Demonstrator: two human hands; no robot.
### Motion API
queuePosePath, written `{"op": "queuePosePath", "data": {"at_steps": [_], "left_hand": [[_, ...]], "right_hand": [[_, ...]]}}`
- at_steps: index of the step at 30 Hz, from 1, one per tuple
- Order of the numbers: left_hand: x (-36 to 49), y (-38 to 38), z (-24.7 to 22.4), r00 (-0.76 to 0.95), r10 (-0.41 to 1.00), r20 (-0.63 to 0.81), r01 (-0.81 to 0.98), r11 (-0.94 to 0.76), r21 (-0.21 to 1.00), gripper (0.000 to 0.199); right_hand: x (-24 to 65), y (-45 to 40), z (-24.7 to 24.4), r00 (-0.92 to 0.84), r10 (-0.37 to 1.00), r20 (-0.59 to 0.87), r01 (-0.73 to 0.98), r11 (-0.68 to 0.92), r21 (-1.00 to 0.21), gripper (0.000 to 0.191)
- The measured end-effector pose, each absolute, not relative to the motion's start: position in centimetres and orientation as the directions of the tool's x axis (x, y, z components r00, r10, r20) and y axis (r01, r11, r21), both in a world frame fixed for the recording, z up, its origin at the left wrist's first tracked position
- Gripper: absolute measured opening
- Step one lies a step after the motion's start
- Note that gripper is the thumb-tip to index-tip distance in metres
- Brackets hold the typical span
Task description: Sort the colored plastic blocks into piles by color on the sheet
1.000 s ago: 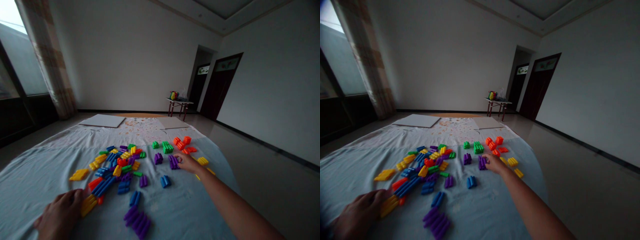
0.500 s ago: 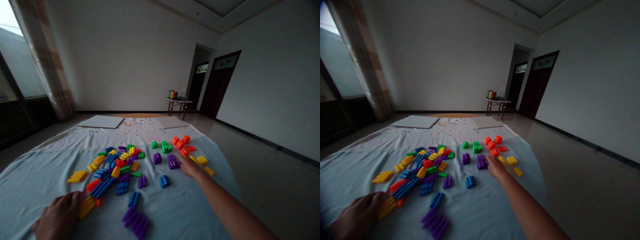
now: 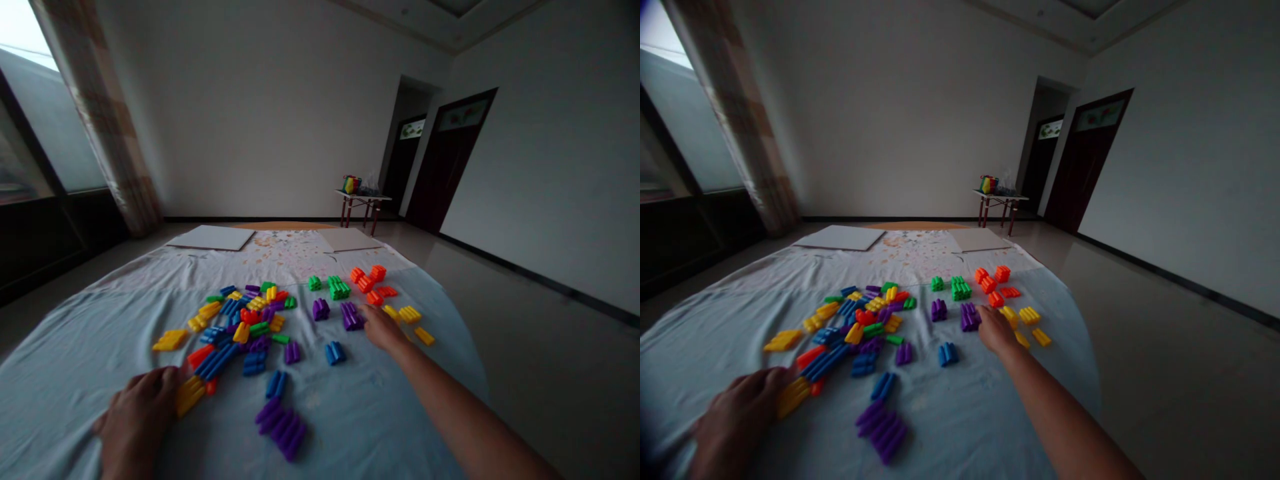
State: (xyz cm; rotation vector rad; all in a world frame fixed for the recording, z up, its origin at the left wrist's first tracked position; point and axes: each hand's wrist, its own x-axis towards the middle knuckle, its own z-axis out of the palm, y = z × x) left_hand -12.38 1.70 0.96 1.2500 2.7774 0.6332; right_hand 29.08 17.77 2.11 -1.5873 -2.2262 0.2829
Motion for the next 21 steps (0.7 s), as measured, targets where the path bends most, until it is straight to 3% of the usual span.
{"op": "queuePosePath", "data": {"at_steps": [5, 8, 17, 21], "left_hand": [[-11.5, 1.6, 1.9, -0.671, 0.739, 0.053, 0.681, 0.587, 0.438, 0.056], [-11.3, 1.5, 2.0, -0.681, 0.730, 0.059, 0.670, 0.590, 0.450, 0.053], [-11.1, 1.4, 2.2, -0.673, 0.735, 0.085, 0.690, 0.581, 0.431, 0.055], [-11.3, 1.4, 2.2, -0.667, 0.739, 0.095, 0.696, 0.573, 0.433, 0.054]], "right_hand": [[25.5, 14.0, 3.2, -0.455, 0.802, 0.387, 0.644, 0.597, -0.479, 0.039], [22.1, 11.7, 3.0, -0.618, 0.687, 0.382, 0.488, 0.716, -0.499, 0.035], [16.4, 12.3, 2.1, -0.703, 0.681, 0.204, 0.551, 0.704, -0.449, 0.041], [17.4, 11.7, 2.4, -0.695, 0.681, 0.232, 0.528, 0.701, -0.479, 0.041]]}}
